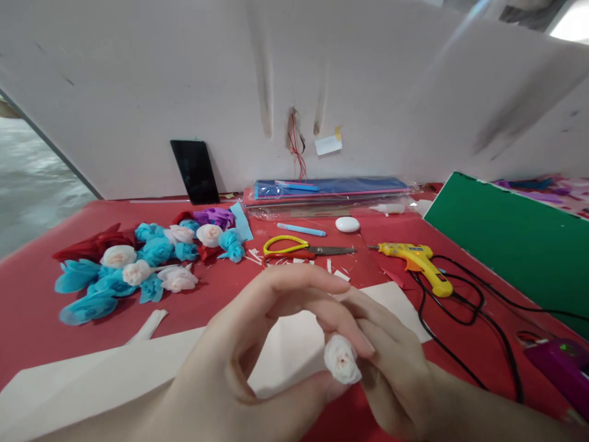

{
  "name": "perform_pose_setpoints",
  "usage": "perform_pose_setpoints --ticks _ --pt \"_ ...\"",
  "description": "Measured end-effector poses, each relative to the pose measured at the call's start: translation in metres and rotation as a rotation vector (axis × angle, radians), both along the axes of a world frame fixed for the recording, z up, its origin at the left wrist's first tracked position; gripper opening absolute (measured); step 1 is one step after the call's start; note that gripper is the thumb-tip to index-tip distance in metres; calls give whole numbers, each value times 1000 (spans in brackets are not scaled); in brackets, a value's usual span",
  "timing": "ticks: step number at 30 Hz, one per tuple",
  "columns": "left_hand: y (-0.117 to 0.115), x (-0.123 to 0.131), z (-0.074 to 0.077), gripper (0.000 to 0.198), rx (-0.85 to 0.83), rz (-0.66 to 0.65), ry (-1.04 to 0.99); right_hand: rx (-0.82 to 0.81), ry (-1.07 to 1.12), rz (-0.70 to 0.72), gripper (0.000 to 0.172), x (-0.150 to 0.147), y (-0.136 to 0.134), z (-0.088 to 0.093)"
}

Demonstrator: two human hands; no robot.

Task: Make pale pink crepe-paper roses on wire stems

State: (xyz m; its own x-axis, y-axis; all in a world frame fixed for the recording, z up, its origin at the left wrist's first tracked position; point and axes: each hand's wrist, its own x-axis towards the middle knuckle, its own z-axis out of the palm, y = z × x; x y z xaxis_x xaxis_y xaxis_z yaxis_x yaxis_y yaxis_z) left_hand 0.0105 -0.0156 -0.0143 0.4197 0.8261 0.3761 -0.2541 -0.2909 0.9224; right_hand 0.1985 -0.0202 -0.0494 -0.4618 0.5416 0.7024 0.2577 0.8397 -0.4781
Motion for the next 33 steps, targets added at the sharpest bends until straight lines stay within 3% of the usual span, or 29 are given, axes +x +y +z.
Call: perform_pose_setpoints --ticks 6,11,15,18,20,22,24,27,30,33 --pt "2 -6 1 60 -6 2 66 43 -4 -4 16 5 7 2" --pt "8 -17 6 43 9 42 239 146 -38 26 16 10 12 6" --pt "21 -24 11 32 80 120 275 147 60 28 24 8 16 3" --pt "36 -37 18 33 197 266 310 41 160 6 22 5 13 0" --pt "49 -47 22 29 306 363 424 -115 228 -25 24 2 9 0" --pt "64 -55 20 25 392 358 569 -335 359 -52 30 -1 5 1" --pt "79 -61 9 22 412 285 677 -630 566 -54 34 -6 6 4" --pt "91 -65 -22 20 435 121 899 -1017 764 -41 45 -13 14 3" --pt "90 -64 -56 24 489 21 1042 -1193 743 -49 50 -18 26 -10" --pt "83 -60 -79 25 558 3 1114 -1318 718 -66 54 -21 32 -29"
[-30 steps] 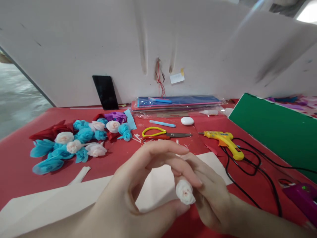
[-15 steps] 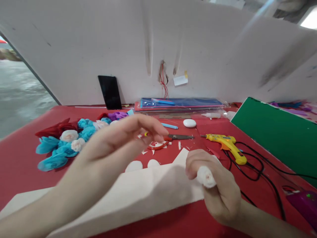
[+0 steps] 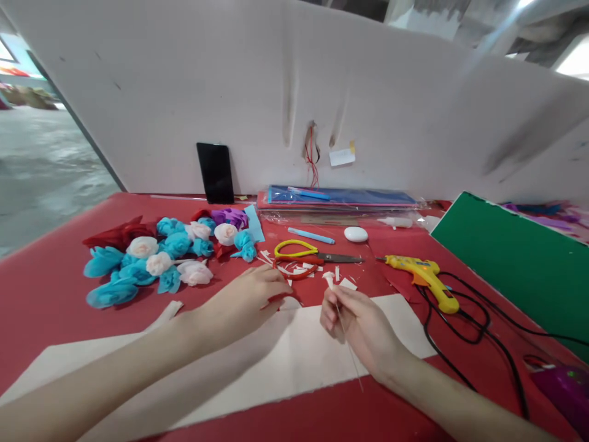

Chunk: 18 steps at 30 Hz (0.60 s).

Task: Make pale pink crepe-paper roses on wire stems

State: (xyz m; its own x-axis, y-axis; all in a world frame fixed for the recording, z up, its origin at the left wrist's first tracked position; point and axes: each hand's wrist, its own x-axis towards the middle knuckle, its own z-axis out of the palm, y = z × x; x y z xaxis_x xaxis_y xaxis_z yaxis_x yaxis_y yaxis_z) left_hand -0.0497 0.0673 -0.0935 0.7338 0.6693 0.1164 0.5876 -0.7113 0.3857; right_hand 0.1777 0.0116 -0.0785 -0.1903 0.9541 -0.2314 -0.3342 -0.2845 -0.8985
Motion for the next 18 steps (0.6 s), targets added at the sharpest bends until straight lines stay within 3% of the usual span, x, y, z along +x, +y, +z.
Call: perform_pose_setpoints --ticks 8,14,18 --pt "6 0 -15 24 109 44 73 -34 -11 57 44 2 -1 -26" --pt "15 1 -28 26 117 32 38 -29 7 43 48 2 0 -28" --pt "14 0 -28 27 100 39 -9 -46 17 39 53 2 -1 -26"
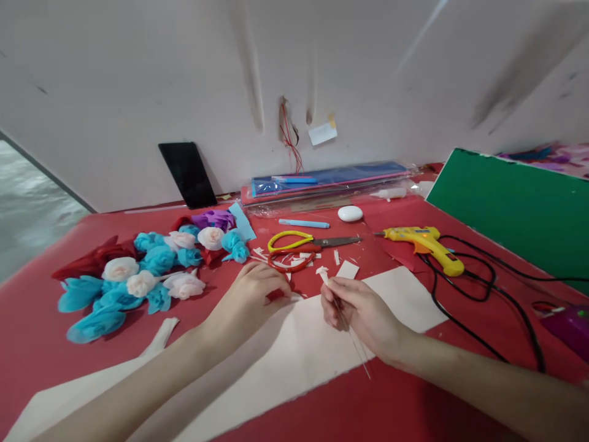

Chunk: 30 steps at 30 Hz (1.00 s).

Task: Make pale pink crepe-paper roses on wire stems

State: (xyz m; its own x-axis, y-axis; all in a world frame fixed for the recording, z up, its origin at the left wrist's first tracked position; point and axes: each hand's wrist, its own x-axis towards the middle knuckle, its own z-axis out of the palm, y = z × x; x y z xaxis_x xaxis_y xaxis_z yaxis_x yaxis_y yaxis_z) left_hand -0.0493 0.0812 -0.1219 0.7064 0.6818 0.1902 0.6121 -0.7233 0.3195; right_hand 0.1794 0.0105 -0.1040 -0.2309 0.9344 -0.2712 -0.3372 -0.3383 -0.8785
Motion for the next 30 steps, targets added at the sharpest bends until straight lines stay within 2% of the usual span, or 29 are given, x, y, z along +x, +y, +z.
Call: perform_pose_setpoints --ticks 7,16,22,30 --pt "-6 -3 11 25 -50 55 -106 7 8 21 50 3 -1 -1" --pt "3 -4 1 24 -104 -49 -73 19 10 32 46 3 -1 -3" --pt "-3 -3 2 24 -130 -16 -99 23 12 32 48 3 -1 -2" --pt "2 -3 1 26 -163 -16 -61 21 6 33 47 4 -1 -4"
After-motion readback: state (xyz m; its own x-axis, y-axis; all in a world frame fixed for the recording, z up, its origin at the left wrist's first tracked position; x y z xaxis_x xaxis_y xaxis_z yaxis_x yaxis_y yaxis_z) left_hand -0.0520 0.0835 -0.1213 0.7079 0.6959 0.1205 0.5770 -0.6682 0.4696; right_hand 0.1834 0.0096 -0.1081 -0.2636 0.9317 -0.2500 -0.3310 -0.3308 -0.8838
